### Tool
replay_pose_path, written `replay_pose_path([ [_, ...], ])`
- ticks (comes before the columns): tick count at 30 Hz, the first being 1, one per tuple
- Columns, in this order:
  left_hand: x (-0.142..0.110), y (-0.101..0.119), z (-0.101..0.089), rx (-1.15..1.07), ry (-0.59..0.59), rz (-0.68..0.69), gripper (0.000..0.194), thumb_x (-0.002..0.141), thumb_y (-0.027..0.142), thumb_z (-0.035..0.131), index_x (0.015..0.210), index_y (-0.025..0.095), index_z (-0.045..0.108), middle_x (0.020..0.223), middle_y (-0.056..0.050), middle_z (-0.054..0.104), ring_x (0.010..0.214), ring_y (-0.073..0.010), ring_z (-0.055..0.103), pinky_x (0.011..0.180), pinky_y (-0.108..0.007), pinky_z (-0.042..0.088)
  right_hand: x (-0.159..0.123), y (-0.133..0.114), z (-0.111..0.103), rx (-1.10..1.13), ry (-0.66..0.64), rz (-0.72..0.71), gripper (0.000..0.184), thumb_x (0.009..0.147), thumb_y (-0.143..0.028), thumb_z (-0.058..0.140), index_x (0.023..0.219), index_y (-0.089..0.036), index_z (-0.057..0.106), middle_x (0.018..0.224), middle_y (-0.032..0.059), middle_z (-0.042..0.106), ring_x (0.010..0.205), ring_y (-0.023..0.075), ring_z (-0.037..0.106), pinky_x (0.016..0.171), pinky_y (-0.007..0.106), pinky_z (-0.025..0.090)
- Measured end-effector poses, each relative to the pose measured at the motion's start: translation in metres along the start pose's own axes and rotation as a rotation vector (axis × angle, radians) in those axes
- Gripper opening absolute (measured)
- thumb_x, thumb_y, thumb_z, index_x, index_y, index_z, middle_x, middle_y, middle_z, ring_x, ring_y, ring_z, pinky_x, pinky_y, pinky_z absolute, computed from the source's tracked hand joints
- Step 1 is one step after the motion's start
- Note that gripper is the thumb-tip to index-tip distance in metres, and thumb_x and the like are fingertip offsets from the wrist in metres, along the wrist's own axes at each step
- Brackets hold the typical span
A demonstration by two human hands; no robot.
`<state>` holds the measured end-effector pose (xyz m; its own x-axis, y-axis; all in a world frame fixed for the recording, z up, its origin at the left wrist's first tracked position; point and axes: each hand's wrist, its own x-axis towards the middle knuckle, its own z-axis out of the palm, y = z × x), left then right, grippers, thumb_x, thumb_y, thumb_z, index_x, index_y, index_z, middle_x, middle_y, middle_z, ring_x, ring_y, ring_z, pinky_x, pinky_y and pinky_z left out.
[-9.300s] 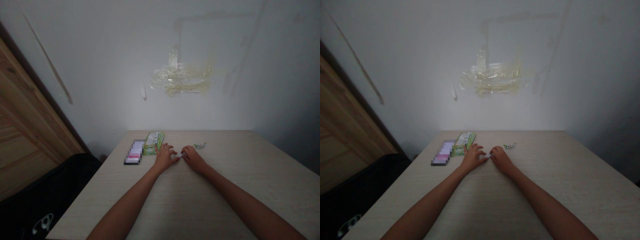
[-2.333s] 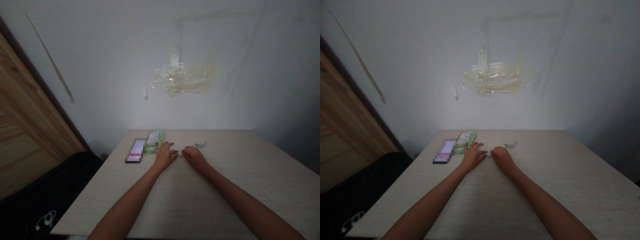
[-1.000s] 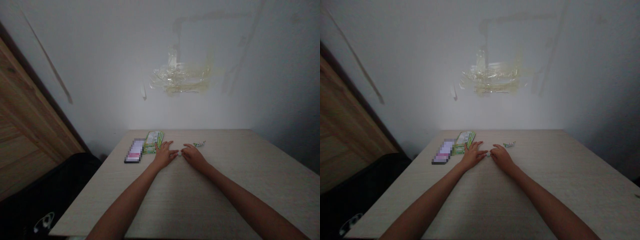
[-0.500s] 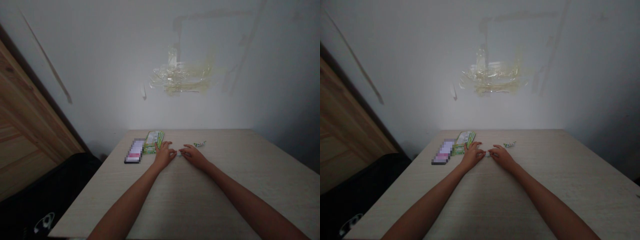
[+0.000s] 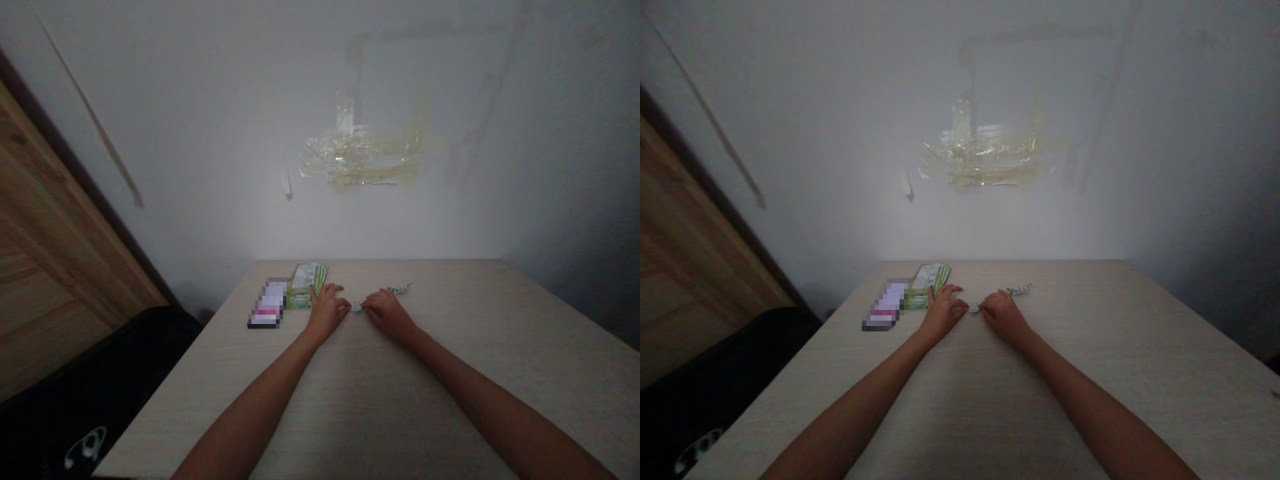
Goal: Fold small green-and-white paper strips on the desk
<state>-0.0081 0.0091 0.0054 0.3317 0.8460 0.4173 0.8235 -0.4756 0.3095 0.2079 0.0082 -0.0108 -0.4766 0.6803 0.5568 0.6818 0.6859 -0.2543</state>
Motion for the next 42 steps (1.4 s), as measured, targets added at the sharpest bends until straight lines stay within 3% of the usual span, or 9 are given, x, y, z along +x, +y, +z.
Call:
replay_pose_path([
  [4, 0.002, 0.002, 0.002, -0.030, 0.002, -0.092, 0.010, 0.083, 0.032, 0.066, 0.086, 0.031, 0.075, 0.130, -0.003, 0.056, 0.130, -0.0272, 0.041, 0.112, -0.068, 0.007, 0.003, 0.001, 0.005, -0.008, 0.036, 0.092, 0.017, 0.087, -0.015, 0.055, 0.097, -0.019, 0.068, 0.097, 0.0069, 0.072, 0.096, 0.0212, 0.063, 0.103, 0.046, 0.035],
  [9, 0.002, 0.005, 0.001, -0.015, -0.003, -0.108, 0.009, 0.082, 0.032, 0.067, 0.085, 0.032, 0.075, 0.132, -0.003, 0.055, 0.131, -0.0278, 0.039, 0.111, -0.069, 0.010, 0.009, -0.002, 0.012, -0.006, 0.066, 0.228, 0.014, 0.082, -0.014, 0.058, 0.092, -0.018, 0.067, 0.091, 0.0066, 0.072, 0.094, 0.0220, 0.062, 0.092, 0.039, 0.041],
  [13, 0.001, 0.008, -0.002, 0.027, -0.016, -0.108, 0.009, 0.081, 0.034, 0.067, 0.086, 0.032, 0.074, 0.136, -0.003, 0.053, 0.134, -0.0287, 0.036, 0.111, -0.069, 0.010, 0.010, -0.008, 0.011, 0.002, 0.073, 0.255, 0.014, 0.081, -0.013, 0.058, 0.090, -0.019, 0.067, 0.088, 0.0053, 0.071, 0.092, 0.0215, 0.061, 0.091, 0.037, 0.040],
  [25, -0.001, 0.007, -0.002, 0.104, -0.008, -0.098, 0.012, 0.082, 0.039, 0.065, 0.089, 0.034, 0.074, 0.137, -0.002, 0.053, 0.133, -0.0304, 0.038, 0.109, -0.070, 0.014, 0.007, -0.004, 0.005, 0.041, 0.048, 0.070, 0.015, 0.075, -0.011, 0.061, 0.078, -0.020, 0.072, 0.088, 0.0071, 0.070, 0.093, 0.0230, 0.062, 0.091, 0.041, 0.044],
  [33, 0.000, 0.010, -0.002, 0.124, -0.017, -0.085, 0.014, 0.082, 0.039, 0.063, 0.089, 0.032, 0.072, 0.137, -0.003, 0.054, 0.133, -0.0304, 0.038, 0.109, -0.070, 0.016, 0.003, -0.001, -0.008, 0.116, -0.063, -0.016, 0.024, 0.080, -0.013, 0.060, 0.096, -0.022, 0.075, 0.098, 0.0086, 0.073, 0.105, 0.0242, 0.063, 0.093, 0.042, 0.048],
  [42, -0.003, 0.010, 0.000, 0.131, -0.008, -0.070, 0.016, 0.081, 0.041, 0.064, 0.091, 0.031, 0.070, 0.137, -0.004, 0.053, 0.133, -0.0304, 0.039, 0.109, -0.070, 0.017, 0.001, -0.005, -0.010, 0.114, -0.059, -0.070, 0.025, 0.082, -0.013, 0.059, 0.100, -0.022, 0.075, 0.099, 0.0081, 0.075, 0.112, 0.0243, 0.062, 0.104, 0.048, 0.042],
])
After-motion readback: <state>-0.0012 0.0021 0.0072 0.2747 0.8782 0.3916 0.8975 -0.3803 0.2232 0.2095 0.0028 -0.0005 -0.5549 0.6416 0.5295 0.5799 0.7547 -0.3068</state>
